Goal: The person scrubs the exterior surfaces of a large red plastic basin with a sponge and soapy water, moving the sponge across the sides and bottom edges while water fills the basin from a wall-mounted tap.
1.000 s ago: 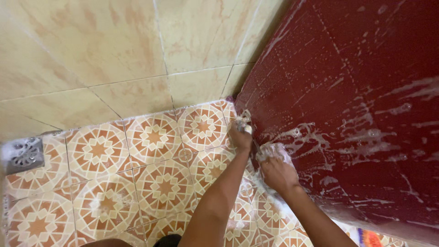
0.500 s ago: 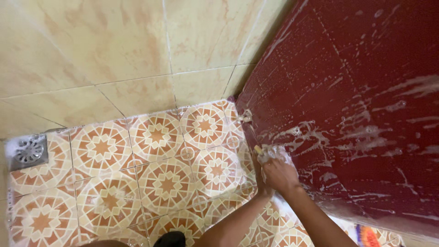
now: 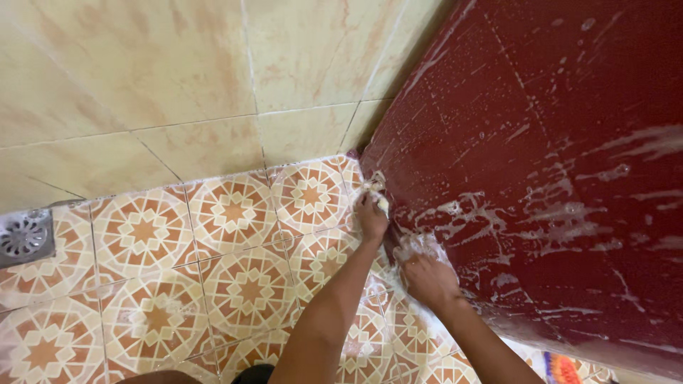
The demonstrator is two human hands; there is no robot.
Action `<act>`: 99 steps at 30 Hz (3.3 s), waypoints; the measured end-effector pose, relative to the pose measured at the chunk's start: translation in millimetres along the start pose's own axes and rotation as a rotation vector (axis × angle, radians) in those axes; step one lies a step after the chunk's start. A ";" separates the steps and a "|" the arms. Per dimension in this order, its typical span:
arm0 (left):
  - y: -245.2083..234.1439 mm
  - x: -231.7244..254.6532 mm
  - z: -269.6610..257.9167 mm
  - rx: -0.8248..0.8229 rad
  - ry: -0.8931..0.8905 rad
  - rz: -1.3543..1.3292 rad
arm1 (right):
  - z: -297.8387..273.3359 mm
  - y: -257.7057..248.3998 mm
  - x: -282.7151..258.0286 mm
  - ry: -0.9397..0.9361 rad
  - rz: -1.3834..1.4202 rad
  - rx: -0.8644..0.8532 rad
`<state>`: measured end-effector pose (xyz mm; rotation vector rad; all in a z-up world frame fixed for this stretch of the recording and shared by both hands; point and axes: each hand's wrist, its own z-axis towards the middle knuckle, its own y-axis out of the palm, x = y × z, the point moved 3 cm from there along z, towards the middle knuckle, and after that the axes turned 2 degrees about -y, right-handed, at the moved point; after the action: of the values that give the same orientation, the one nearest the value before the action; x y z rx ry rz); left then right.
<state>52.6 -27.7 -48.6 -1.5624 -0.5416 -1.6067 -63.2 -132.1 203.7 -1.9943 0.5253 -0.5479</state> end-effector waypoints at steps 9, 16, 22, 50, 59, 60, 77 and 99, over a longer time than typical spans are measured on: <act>-10.6 33.0 -56.4 -0.154 -0.379 -0.302 | 3.6 2.0 -3.6 -0.107 -0.006 0.253; -31.9 122.4 -100.2 -0.174 -0.228 -0.534 | -7.5 9.2 11.2 0.106 0.170 0.207; -62.4 237.1 -11.3 -0.128 0.169 -0.425 | -29.0 -73.9 16.4 0.365 0.227 0.226; -73.8 125.6 -195.4 -0.513 -0.176 -1.570 | -55.4 -33.8 -15.7 0.013 -0.469 -0.224; -54.5 156.5 -120.5 -0.268 -0.025 -0.238 | -113.5 -83.5 -16.7 0.225 -0.382 -0.078; -64.5 186.2 -103.0 -0.321 -0.060 -0.160 | -116.1 -107.1 -14.9 0.276 -0.416 -0.086; -74.1 366.3 80.9 -0.214 0.529 -0.304 | -34.3 -233.5 9.6 0.289 -0.458 0.305; -106.2 282.9 -148.9 -0.783 -0.079 -0.974 | -146.1 -102.0 5.2 0.064 -0.074 0.310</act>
<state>-94.7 -152.9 227.3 -2.0783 -0.8578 -2.7303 -129.4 -191.4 358.2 -1.7100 0.3803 -0.6969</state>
